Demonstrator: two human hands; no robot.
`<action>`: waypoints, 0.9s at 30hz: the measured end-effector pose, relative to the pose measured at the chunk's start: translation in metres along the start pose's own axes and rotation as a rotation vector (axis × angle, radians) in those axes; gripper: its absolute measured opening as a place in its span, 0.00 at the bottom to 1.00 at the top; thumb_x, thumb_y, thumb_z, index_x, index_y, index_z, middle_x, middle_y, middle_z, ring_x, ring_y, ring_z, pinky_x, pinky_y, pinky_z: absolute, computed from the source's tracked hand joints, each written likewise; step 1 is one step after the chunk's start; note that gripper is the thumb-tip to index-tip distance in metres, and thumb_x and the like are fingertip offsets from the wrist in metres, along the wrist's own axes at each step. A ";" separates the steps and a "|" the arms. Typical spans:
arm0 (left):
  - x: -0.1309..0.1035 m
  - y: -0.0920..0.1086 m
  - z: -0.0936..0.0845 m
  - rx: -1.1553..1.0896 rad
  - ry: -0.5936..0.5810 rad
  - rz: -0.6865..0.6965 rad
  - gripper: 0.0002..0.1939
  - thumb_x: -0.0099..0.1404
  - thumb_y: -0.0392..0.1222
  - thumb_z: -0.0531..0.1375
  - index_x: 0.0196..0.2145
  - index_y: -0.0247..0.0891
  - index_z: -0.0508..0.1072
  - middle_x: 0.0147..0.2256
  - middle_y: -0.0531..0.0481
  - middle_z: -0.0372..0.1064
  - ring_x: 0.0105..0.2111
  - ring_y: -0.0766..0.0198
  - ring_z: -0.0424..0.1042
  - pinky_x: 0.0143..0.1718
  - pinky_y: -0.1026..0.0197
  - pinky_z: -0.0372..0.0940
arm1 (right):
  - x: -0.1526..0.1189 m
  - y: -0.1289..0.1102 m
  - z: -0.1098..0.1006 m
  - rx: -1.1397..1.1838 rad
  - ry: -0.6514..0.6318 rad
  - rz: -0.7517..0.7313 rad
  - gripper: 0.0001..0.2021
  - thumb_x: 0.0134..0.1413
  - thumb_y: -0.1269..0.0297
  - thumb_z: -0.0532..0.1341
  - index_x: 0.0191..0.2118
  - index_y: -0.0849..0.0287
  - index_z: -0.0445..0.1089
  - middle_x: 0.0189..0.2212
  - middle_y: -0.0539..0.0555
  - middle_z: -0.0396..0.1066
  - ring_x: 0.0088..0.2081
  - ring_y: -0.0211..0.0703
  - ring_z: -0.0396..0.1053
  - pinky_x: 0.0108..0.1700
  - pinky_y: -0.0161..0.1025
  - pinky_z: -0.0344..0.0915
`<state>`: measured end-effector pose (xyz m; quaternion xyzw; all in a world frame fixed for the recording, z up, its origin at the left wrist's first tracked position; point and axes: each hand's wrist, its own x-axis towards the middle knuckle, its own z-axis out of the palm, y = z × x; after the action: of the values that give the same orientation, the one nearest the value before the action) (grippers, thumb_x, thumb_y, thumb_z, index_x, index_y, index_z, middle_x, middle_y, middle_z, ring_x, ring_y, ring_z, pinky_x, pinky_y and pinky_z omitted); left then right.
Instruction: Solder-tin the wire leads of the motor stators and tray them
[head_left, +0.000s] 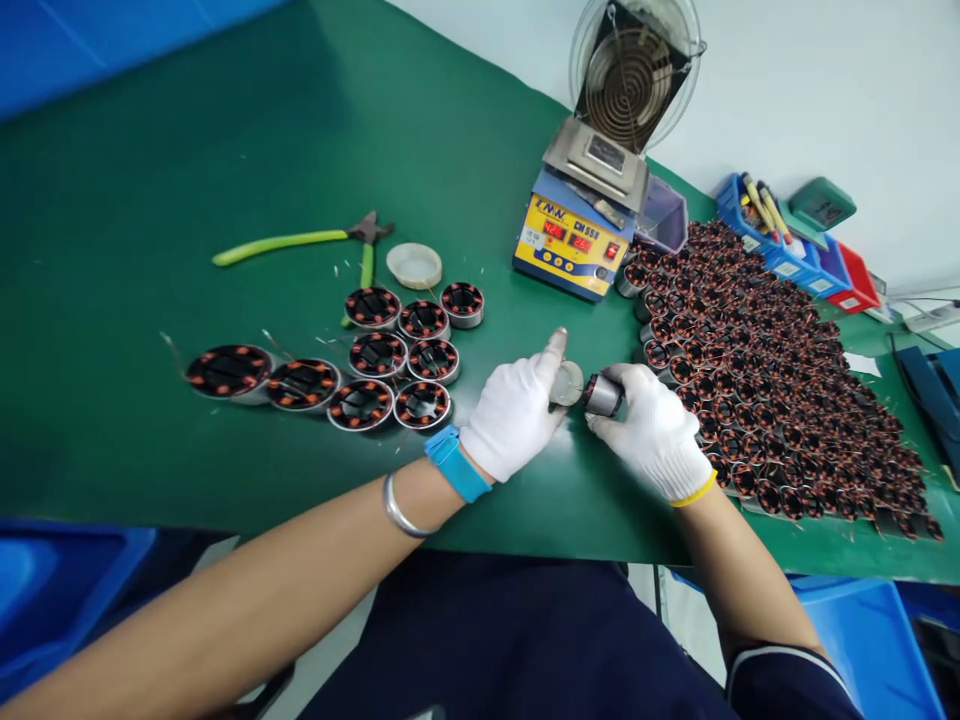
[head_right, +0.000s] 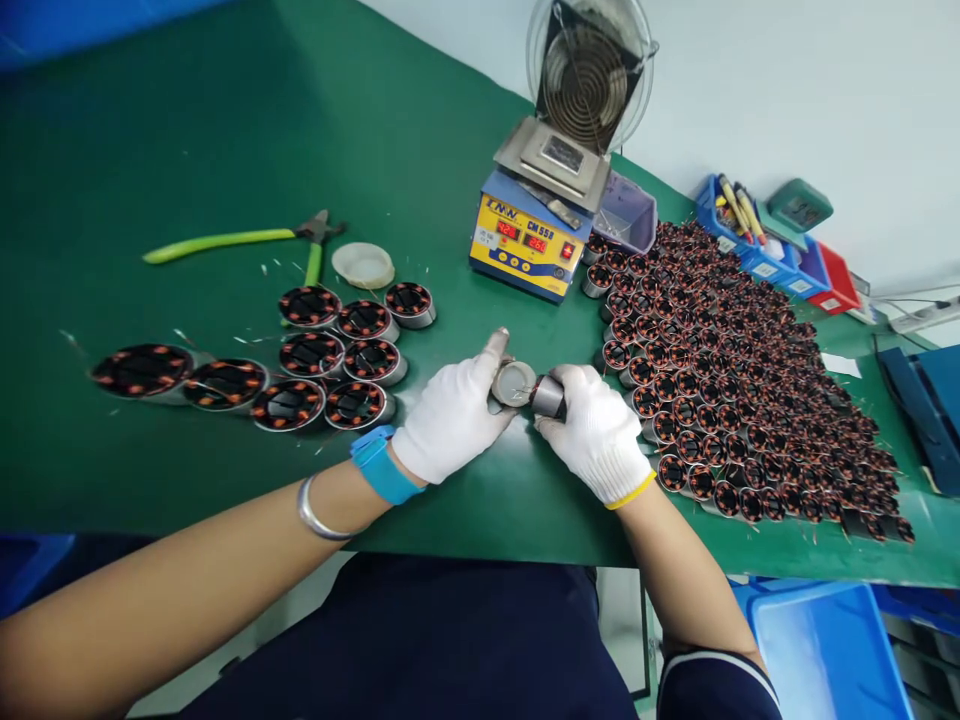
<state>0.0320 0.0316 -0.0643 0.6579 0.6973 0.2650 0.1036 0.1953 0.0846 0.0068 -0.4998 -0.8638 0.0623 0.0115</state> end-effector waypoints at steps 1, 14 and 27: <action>0.000 0.000 0.000 -0.004 -0.004 0.008 0.41 0.64 0.40 0.59 0.69 0.30 0.46 0.46 0.37 0.75 0.44 0.47 0.76 0.44 0.49 0.68 | 0.000 -0.001 -0.001 -0.002 -0.006 -0.010 0.20 0.51 0.59 0.65 0.51 0.52 0.69 0.46 0.54 0.74 0.42 0.52 0.75 0.35 0.42 0.68; 0.000 0.000 0.001 -0.026 0.018 0.010 0.42 0.63 0.40 0.62 0.68 0.32 0.47 0.47 0.38 0.74 0.45 0.47 0.76 0.44 0.50 0.69 | 0.005 0.016 -0.001 -0.263 0.179 -0.378 0.13 0.62 0.63 0.58 0.50 0.54 0.73 0.45 0.60 0.72 0.45 0.55 0.68 0.45 0.51 0.67; 0.003 -0.003 0.000 0.015 0.013 -0.012 0.42 0.59 0.42 0.65 0.66 0.26 0.53 0.45 0.36 0.74 0.45 0.45 0.73 0.47 0.47 0.66 | 0.044 0.011 -0.042 -0.379 0.183 -0.400 0.15 0.63 0.68 0.56 0.53 0.51 0.73 0.50 0.60 0.71 0.47 0.54 0.68 0.49 0.54 0.66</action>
<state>0.0290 0.0346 -0.0656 0.6527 0.7040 0.2632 0.0957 0.1861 0.1321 0.0451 -0.3161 -0.9369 -0.1491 0.0080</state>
